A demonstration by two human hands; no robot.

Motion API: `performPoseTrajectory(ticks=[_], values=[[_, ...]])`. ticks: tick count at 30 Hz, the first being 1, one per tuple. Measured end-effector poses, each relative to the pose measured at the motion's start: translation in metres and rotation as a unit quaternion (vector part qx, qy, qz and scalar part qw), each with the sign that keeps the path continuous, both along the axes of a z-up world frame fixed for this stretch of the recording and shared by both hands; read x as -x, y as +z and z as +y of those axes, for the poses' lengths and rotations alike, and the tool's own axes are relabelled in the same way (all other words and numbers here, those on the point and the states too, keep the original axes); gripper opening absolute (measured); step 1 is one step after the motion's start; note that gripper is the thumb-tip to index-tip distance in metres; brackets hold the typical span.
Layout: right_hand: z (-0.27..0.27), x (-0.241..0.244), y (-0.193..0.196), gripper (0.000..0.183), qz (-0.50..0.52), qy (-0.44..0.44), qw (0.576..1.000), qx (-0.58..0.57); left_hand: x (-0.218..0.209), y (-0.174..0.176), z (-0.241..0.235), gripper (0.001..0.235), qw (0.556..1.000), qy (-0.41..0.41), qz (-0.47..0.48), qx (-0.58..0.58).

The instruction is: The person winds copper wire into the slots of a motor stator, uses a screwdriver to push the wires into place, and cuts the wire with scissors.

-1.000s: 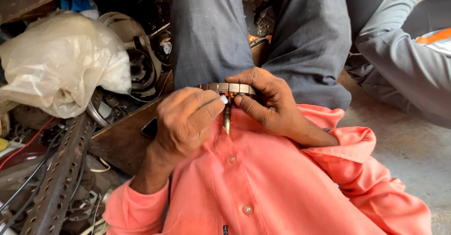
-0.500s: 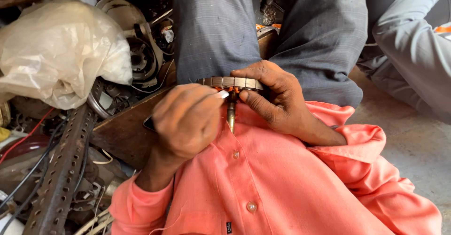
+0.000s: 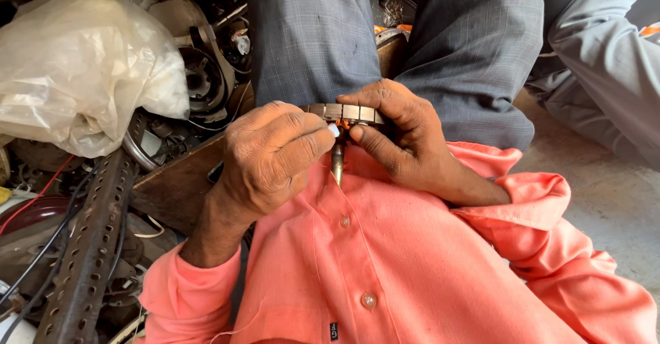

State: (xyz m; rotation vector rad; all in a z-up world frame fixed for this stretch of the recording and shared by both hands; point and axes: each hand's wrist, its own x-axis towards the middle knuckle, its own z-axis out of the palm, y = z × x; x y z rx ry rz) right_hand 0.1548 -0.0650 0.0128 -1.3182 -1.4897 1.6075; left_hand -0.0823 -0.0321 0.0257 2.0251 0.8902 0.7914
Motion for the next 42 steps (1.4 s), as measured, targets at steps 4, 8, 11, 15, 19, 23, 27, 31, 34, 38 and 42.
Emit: performPoseTrajectory(ticks=[4,8,11,15,19,23,27,31,34,38,42], values=[[-0.002,0.000,-0.001,0.028,0.011,-0.014,1.000,0.023,-0.005,0.001,0.001,0.022,1.000,0.002,0.015,-0.004],[-0.004,0.003,-0.002,0.025,0.013,-0.034,0.999,0.007,-0.009,0.001,0.000,0.022,0.999,0.019,0.026,-0.003],[-0.005,0.004,-0.002,0.025,0.000,-0.048,0.999,0.013,-0.011,0.002,0.002,0.020,1.000,0.017,0.023,-0.002],[-0.006,0.004,-0.002,0.024,-0.010,-0.051,0.999,-0.004,-0.015,0.003,0.000,0.019,0.999,0.022,0.038,-0.016],[-0.006,0.006,-0.002,0.024,-0.024,-0.057,0.998,-0.019,-0.018,0.004,-0.004,0.016,0.998,0.029,0.055,-0.032],[-0.006,0.006,-0.001,0.025,-0.036,-0.055,0.997,-0.029,-0.018,0.005,-0.005,0.017,0.996,0.014,0.074,-0.047],[-0.006,0.007,-0.001,0.025,-0.035,-0.059,0.998,-0.015,-0.018,0.007,-0.005,0.019,0.995,0.009,0.086,-0.052],[-0.006,0.007,-0.003,0.025,-0.027,-0.062,0.998,-0.008,-0.021,0.009,-0.003,0.019,0.994,0.003,0.094,-0.050],[-0.006,0.005,-0.002,0.025,-0.020,-0.057,0.998,-0.019,-0.021,0.011,-0.002,0.021,0.993,-0.011,0.100,-0.063],[-0.005,0.001,-0.005,0.025,0.026,-0.053,0.998,0.028,-0.019,0.011,-0.002,0.018,0.996,0.003,0.080,-0.024],[-0.002,-0.009,-0.008,0.026,0.075,-0.051,0.992,0.092,-0.013,0.019,-0.006,0.010,0.990,0.091,-0.023,0.104]])
